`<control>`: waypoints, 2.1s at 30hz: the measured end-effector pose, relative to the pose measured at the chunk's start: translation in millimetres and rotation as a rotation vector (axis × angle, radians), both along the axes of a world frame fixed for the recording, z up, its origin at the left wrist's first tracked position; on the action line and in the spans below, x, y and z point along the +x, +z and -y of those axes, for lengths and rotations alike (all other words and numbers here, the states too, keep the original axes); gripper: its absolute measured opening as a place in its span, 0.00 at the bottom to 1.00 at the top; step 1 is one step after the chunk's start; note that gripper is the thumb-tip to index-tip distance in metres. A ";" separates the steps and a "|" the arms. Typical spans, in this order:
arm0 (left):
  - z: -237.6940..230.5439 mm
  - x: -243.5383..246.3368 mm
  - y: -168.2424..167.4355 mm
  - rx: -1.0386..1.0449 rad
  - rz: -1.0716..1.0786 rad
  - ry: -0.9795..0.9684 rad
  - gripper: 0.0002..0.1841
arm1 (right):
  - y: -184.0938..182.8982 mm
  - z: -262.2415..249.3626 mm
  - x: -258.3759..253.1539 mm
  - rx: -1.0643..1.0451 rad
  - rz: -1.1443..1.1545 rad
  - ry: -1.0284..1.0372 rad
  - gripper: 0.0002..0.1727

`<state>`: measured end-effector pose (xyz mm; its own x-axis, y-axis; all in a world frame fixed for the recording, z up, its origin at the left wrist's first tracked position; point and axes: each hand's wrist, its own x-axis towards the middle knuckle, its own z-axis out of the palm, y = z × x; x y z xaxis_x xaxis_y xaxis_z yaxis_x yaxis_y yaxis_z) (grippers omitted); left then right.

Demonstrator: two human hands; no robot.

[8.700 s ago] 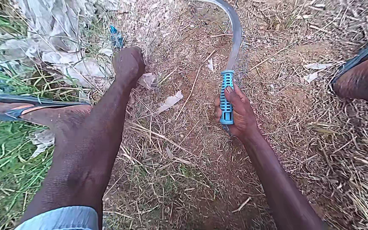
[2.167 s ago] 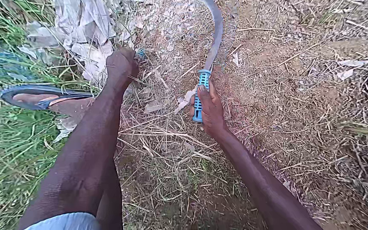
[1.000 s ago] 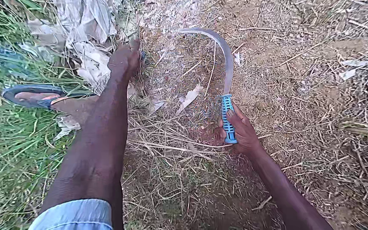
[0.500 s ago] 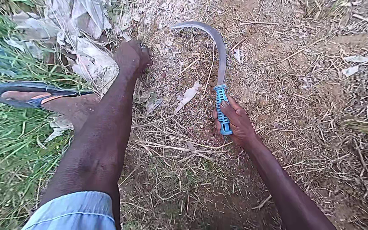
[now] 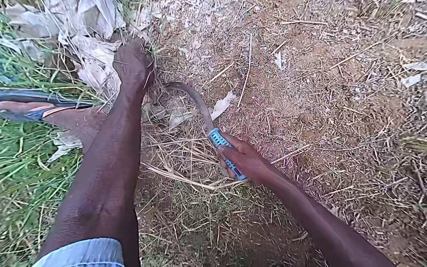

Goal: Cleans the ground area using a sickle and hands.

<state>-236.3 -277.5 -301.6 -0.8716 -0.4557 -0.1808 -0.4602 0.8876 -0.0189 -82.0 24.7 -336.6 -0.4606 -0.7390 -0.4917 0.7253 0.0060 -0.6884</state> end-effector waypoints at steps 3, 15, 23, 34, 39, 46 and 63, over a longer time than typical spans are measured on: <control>26.8 28.5 4.6 -0.041 0.033 0.028 0.21 | -4.2 -19.7 15.6 0.001 0.004 -0.215 0.31; 27.2 11.0 -2.7 -0.142 0.121 -0.145 0.21 | -3.9 -66.5 -4.9 -0.038 -0.065 -0.516 0.33; 9.8 12.6 -12.0 -0.132 0.296 -0.130 0.47 | -13.9 -70.2 -4.0 0.005 -0.063 -0.475 0.33; 17.6 41.7 -11.3 -0.239 0.279 -0.210 0.14 | -8.4 -65.0 -5.3 -0.009 -0.068 -0.444 0.34; 23.1 38.2 -10.3 -0.208 0.239 -0.174 0.15 | -1.7 -39.2 -19.5 -0.058 -0.091 -0.429 0.32; 24.4 33.7 -11.0 -0.149 0.214 -0.114 0.13 | 0.9 24.8 -12.3 0.010 -0.118 -0.289 0.30; 43.3 45.6 15.3 -0.013 0.027 -0.003 0.13 | 9.3 51.9 -22.5 0.010 -0.102 -0.353 0.29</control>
